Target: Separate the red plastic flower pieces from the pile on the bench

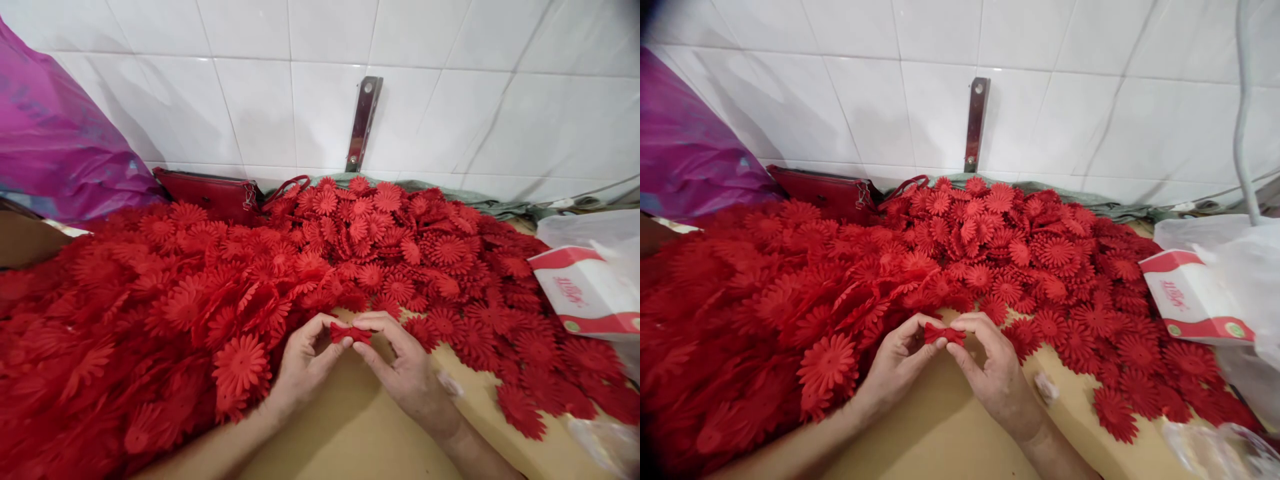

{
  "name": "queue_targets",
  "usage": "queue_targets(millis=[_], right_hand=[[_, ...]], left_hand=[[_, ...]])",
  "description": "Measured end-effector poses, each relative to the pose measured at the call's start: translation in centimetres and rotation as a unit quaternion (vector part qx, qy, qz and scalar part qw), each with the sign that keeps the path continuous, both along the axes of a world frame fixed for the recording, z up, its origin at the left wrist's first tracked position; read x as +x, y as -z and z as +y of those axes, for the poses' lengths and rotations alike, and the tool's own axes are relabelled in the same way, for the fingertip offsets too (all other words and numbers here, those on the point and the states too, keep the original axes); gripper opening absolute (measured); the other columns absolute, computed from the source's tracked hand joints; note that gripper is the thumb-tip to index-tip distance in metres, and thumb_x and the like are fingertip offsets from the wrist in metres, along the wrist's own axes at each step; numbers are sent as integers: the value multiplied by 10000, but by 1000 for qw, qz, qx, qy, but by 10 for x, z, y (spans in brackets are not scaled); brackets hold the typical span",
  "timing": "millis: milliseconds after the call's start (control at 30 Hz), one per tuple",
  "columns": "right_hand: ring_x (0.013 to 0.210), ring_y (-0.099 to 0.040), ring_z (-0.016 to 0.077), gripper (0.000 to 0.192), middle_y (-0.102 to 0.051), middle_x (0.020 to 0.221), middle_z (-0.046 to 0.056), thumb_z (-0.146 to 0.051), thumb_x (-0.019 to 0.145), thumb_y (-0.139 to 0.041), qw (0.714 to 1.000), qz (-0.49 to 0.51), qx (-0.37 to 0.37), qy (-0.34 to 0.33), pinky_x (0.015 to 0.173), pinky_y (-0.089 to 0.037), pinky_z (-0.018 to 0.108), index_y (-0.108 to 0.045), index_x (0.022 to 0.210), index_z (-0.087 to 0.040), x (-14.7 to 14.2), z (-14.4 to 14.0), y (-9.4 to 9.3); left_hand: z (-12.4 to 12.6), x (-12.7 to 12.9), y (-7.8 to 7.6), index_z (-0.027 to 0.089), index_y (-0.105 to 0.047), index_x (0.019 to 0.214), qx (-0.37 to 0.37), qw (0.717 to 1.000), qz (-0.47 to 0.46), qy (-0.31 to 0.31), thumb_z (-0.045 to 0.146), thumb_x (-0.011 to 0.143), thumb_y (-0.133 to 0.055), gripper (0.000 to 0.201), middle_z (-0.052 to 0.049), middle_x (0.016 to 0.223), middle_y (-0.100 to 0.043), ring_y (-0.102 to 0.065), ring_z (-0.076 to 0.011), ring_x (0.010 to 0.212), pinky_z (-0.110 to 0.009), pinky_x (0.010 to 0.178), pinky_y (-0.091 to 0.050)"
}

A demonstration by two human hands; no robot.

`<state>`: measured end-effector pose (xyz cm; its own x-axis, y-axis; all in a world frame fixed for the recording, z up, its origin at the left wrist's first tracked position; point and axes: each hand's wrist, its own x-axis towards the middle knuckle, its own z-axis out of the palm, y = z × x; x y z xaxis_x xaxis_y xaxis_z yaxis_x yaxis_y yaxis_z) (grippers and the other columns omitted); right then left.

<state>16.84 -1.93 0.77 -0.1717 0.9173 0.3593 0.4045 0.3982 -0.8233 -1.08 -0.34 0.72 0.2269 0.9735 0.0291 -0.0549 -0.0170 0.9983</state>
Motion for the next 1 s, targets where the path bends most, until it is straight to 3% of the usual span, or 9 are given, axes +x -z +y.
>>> queue_targets(millis=[167, 267, 333, 467, 667, 1000], right_hand=[[974, -696, 178, 128, -718, 1024, 55, -314, 985, -594, 998, 39, -33, 21, 866, -589, 297, -658, 1060, -232, -2, 1, -4], [934, -707, 181, 128, -727, 980, 50, -316, 981, -590, 998, 22, -26, 45, 852, -593, 300, -658, 1045, -228, 2, 3, -2], [916, -708, 177, 121, -725, 967, 44, -310, 971, -601, 998, 13, -19, 53, 845, -594, 296, -658, 1039, -228, 4, 4, 1], [1003, -691, 171, 139, -703, 1057, 48, -303, 975, -597, 999, 21, -22, 39, 904, -579, 295, -625, 1093, -235, 4, 4, 6], [1183, -634, 176, 280, -655, 1211, 59, -291, 967, -625, 1000, -11, -26, 8, 1045, -524, 324, -582, 1242, -261, 5, 1, 3], [987, -681, 167, 147, -712, 1024, 64, -235, 1004, -573, 994, -72, 83, -16, 903, -564, 278, -631, 1139, -218, 6, 6, 5]], left_hand=[[0, 2, 3, 173, -707, 1008, 25, 1000, 5, 9, 337, 884, -722, 206, -70, 1012, -741, -684, -206, 973, -313, 919, -529], [0, 2, 4, 215, -648, 1229, 36, 999, -17, 8, 321, 841, -773, 421, -92, 1243, -689, -647, -236, 1182, -358, 1053, -504], [0, 1, 5, 227, -626, 1279, 41, 999, -22, -1, 325, 835, -779, 479, -104, 1305, -649, -623, -245, 1233, -371, 1060, -512], [2, 1, 5, 201, -723, 1101, 59, 998, 11, -27, 312, 843, -767, 284, -89, 1171, -705, -666, -226, 1129, -359, 1040, -514], [1, 3, 5, 188, -752, 971, 18, 999, 20, -35, 271, 829, -773, 166, -47, 968, -773, -707, -197, 929, -303, 902, -539], [-1, 1, 5, 163, -718, 902, 39, 998, 41, -20, 314, 865, -741, 157, -39, 868, -714, -649, -173, 828, -274, 802, -508]])
